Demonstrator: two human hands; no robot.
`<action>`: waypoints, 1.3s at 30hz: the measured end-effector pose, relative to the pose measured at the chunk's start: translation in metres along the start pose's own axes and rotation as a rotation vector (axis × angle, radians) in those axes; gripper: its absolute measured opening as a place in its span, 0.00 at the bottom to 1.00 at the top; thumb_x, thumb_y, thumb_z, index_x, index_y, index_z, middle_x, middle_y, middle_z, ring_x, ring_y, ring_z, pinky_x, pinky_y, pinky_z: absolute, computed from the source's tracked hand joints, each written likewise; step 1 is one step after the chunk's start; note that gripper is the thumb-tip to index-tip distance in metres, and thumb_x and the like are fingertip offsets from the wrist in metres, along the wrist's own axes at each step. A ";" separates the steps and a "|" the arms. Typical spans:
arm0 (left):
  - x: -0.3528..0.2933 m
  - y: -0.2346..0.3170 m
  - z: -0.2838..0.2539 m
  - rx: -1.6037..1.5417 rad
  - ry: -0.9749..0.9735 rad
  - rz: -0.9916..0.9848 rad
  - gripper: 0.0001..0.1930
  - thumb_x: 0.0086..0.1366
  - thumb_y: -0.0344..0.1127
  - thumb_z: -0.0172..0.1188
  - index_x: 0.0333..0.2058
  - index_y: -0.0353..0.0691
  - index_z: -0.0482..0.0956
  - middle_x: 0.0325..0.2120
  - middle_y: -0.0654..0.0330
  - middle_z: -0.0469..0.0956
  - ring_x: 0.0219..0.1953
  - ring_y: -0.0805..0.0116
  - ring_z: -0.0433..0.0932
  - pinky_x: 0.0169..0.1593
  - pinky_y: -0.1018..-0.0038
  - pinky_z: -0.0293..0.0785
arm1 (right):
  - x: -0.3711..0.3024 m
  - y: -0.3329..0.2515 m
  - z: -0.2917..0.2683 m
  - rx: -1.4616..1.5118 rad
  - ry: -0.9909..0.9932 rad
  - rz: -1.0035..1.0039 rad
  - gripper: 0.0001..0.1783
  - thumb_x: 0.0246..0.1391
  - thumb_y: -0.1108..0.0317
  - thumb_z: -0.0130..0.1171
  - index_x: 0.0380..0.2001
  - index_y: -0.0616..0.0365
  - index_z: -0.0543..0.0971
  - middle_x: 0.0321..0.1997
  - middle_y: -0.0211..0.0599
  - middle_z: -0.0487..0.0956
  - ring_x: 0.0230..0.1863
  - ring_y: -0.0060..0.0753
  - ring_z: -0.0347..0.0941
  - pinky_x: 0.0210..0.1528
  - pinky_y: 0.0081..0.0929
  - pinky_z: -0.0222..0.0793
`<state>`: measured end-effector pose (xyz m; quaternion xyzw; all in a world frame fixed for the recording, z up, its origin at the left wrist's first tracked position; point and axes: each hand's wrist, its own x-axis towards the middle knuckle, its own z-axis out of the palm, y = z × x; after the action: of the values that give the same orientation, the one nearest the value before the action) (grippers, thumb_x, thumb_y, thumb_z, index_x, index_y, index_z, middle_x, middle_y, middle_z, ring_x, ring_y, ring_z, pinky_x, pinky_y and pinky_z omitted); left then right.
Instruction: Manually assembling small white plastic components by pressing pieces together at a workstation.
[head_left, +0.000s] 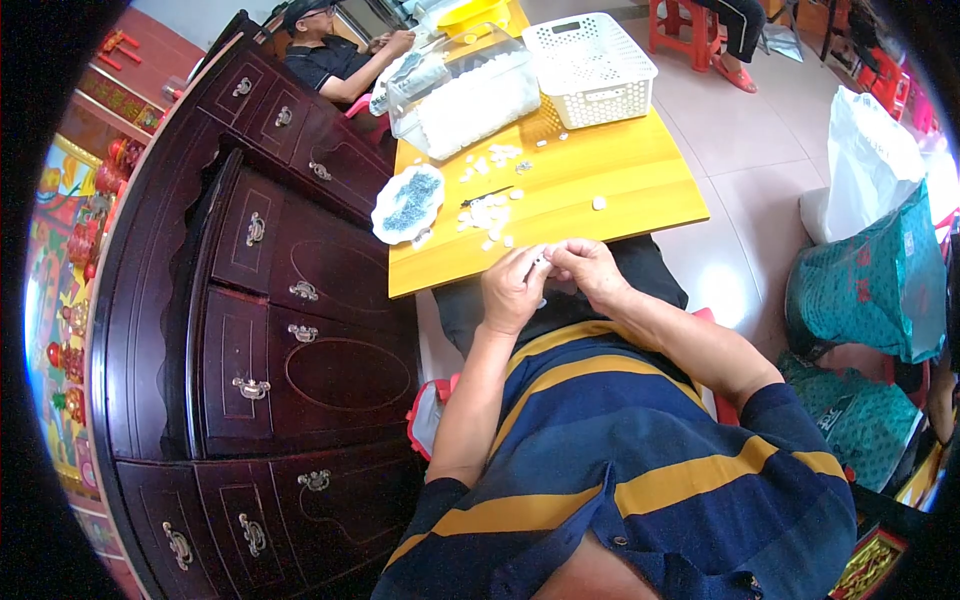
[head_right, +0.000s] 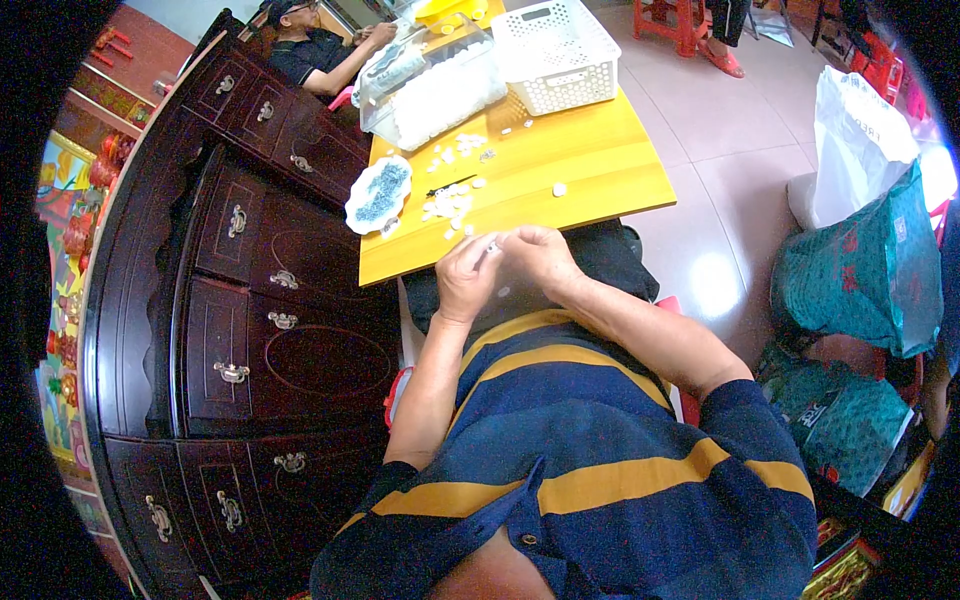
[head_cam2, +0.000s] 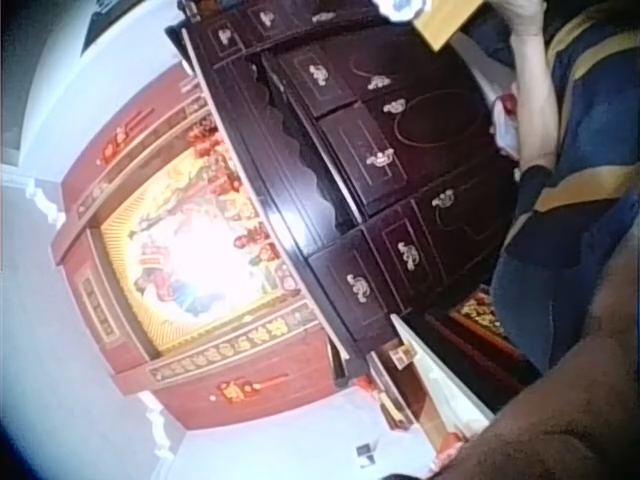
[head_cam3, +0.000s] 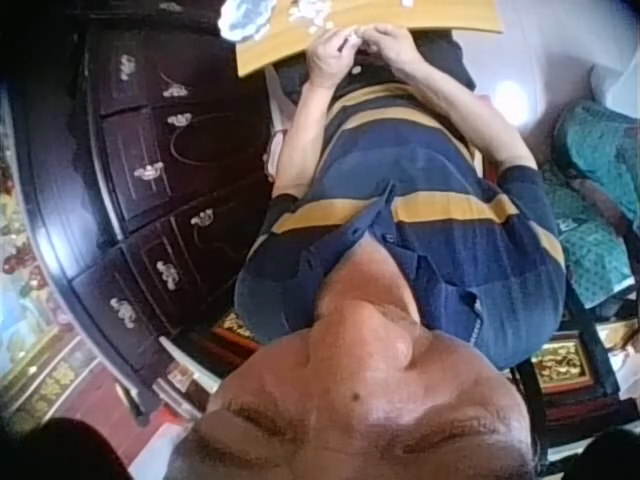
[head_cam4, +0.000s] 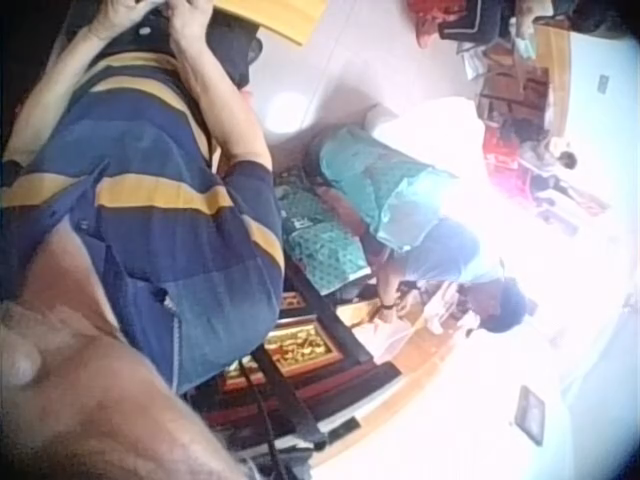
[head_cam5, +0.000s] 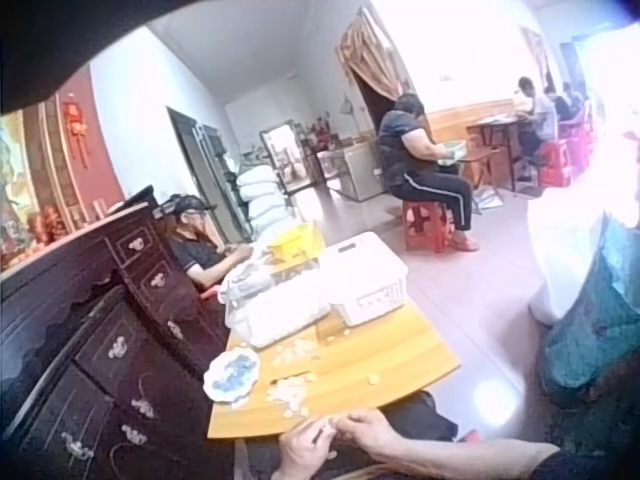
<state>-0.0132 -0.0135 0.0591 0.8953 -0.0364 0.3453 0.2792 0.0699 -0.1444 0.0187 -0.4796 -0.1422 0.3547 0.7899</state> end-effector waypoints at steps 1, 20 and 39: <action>0.000 0.000 0.000 -0.008 0.006 -0.003 0.09 0.61 0.30 0.65 0.40 0.38 0.83 0.31 0.53 0.82 0.32 0.53 0.82 0.36 0.67 0.77 | 0.000 0.000 0.000 0.009 0.000 0.001 0.10 0.63 0.66 0.59 0.35 0.61 0.84 0.33 0.25 0.82 0.33 0.16 0.74 0.37 0.17 0.71; -0.034 -0.041 -0.023 0.192 -0.535 -0.255 0.13 0.58 0.36 0.66 0.41 0.40 0.85 0.35 0.52 0.85 0.37 0.55 0.85 0.44 0.64 0.80 | 0.045 -0.047 -0.073 -0.900 0.677 -0.655 0.14 0.60 0.65 0.60 0.45 0.61 0.81 0.45 0.45 0.84 0.48 0.43 0.81 0.53 0.35 0.74; -0.047 -0.041 -0.004 0.308 -0.546 -0.121 0.07 0.62 0.35 0.59 0.29 0.39 0.82 0.31 0.51 0.81 0.36 0.48 0.81 0.41 0.56 0.78 | 0.017 -0.033 -0.035 -0.820 0.276 -0.710 0.09 0.60 0.73 0.59 0.43 0.61 0.81 0.35 0.39 0.85 0.34 0.31 0.81 0.38 0.25 0.75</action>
<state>-0.0409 0.0172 0.0121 0.9871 -0.0040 0.0766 0.1405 0.1159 -0.1648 0.0280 -0.7124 -0.3164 -0.0836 0.6208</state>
